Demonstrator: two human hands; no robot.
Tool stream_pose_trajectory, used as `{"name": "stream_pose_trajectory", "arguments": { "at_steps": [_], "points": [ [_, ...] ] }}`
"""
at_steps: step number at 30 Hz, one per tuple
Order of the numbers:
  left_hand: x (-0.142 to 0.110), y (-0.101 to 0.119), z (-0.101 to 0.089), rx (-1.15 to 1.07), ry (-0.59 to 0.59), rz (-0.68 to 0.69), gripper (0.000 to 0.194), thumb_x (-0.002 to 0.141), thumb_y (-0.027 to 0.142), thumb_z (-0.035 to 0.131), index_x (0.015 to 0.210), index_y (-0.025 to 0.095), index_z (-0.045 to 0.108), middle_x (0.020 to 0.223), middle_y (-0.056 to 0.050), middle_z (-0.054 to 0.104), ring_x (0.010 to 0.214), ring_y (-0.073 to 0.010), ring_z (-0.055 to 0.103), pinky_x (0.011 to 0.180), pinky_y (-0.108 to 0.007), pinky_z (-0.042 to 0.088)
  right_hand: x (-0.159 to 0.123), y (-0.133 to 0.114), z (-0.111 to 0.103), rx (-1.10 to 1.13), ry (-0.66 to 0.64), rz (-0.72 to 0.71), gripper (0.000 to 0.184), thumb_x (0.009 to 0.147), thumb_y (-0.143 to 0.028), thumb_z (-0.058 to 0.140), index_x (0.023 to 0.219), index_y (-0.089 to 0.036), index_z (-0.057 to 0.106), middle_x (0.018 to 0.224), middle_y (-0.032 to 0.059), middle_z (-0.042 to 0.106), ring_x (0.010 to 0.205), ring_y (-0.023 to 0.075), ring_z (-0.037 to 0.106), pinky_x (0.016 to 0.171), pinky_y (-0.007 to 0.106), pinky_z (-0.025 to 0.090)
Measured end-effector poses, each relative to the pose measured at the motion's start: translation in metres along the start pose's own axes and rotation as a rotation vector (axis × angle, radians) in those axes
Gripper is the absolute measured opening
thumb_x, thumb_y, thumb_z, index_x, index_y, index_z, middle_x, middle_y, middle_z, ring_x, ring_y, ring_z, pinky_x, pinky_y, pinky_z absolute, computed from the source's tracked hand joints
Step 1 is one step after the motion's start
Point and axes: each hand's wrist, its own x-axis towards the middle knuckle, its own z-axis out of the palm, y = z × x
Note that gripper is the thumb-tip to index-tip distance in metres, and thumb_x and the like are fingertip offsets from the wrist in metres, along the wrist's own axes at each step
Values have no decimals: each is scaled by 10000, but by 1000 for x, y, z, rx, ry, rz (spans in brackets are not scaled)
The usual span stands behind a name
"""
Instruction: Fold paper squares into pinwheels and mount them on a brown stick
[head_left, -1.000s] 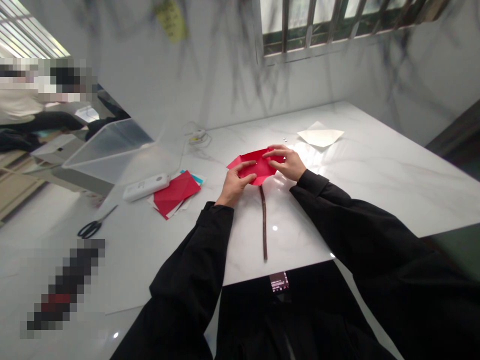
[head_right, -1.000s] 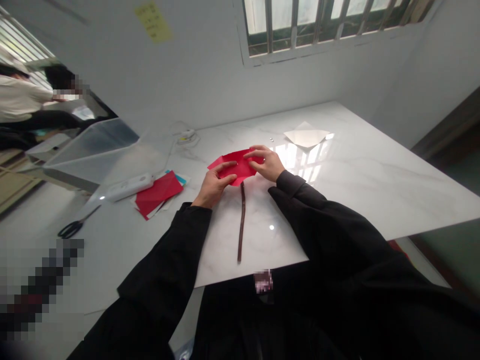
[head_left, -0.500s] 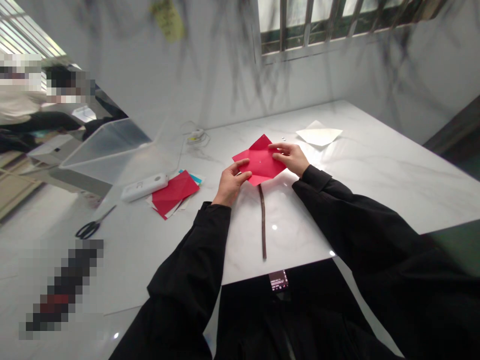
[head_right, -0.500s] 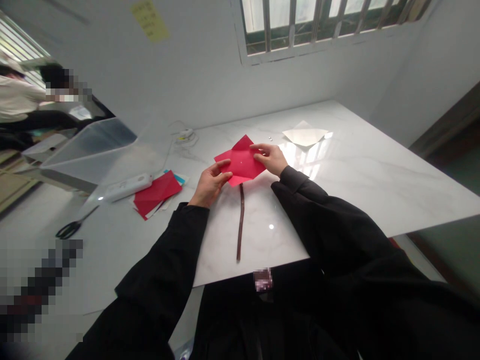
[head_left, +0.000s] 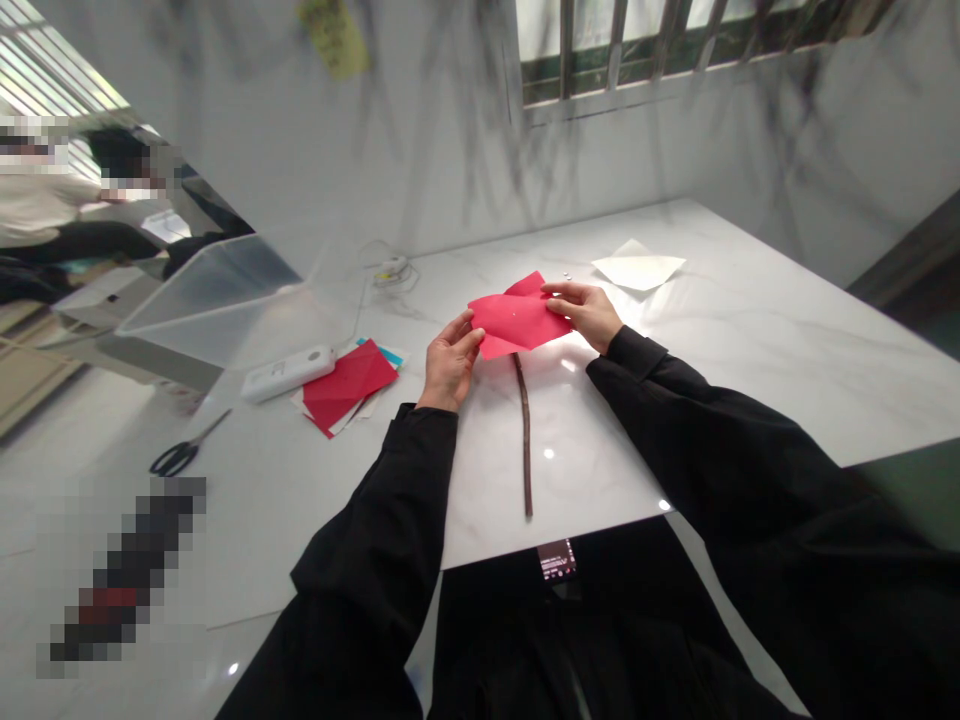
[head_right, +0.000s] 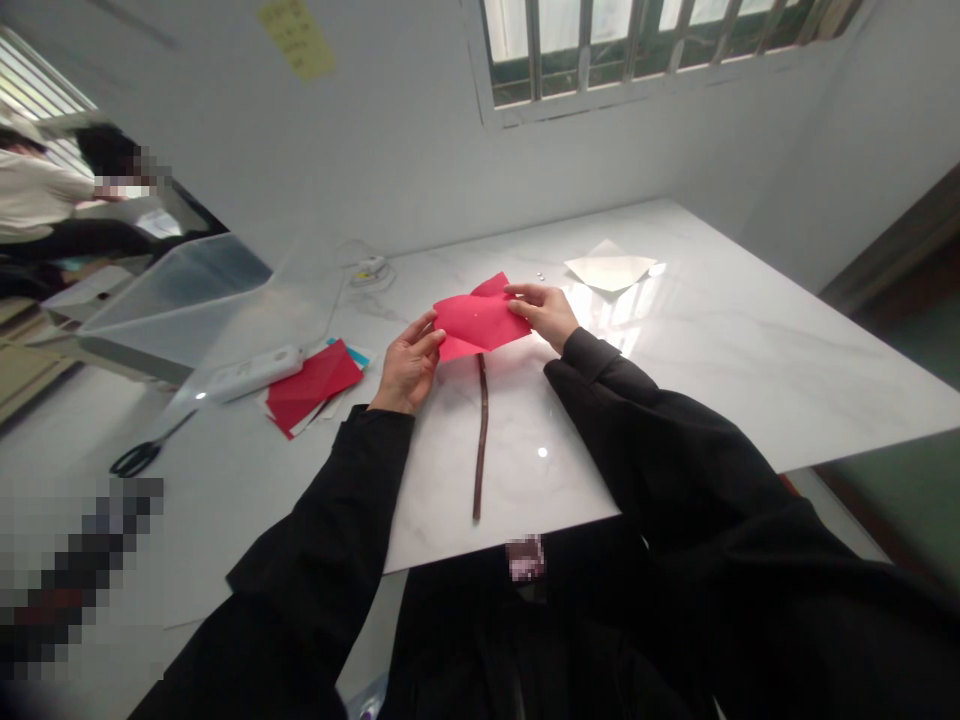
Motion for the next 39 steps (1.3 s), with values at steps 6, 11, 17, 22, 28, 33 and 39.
{"name": "stream_pose_trajectory", "arguments": {
  "at_steps": [6,11,17,22,28,33,39],
  "points": [
    [-1,0,1,15,-5,-7,512,705,149,836,1208,200,752,1263,-112,757,1198,-235,705,1011,-344,581,1,0,-1,-13,36,0,458,731,-322,821,1159,-161,788,1047,105,783,877,211,719,811,399,631],
    [-2,1,1,-28,-47,-2,552,703,111,833,1244,168,736,1328,-114,745,1275,-252,676,1125,-384,535,0,-1,-2,-3,49,46,478,731,-370,832,1157,-160,783,1054,94,782,869,201,690,795,384,612],
    [1,2,-3,-78,-78,-22,492,760,87,799,1240,161,726,1344,-115,739,1328,-239,651,1207,-393,465,-1,-6,-3,83,44,68,510,687,-403,907,1123,-174,776,958,62,751,878,190,667,869,411,599],
    [-3,8,-1,-127,-84,-48,603,775,68,783,1347,204,652,1421,-98,697,1312,-207,660,1177,-354,488,-4,-8,0,105,42,89,537,687,-392,901,1162,-187,760,892,31,707,849,178,652,833,384,594],
    [-18,23,8,-212,-157,-133,801,809,177,806,1539,254,485,1402,-90,706,1286,-240,680,1154,-407,512,-13,-10,10,198,41,144,673,672,-318,906,1304,-235,690,850,-10,675,831,170,659,793,345,587],
    [-28,22,13,-201,-202,-184,486,817,232,801,1286,162,694,1284,-143,759,1248,-304,707,1144,-443,521,-22,-11,16,250,-60,230,561,715,-268,906,1244,-238,720,898,15,709,840,163,679,780,317,579],
    [-25,19,-1,-144,126,-150,313,861,284,765,1121,114,720,1114,-166,802,1159,-320,750,1097,-505,557,-27,-1,19,241,-157,312,511,761,-299,903,1242,-235,745,923,33,720,785,135,645,670,248,548]
  ]
}}
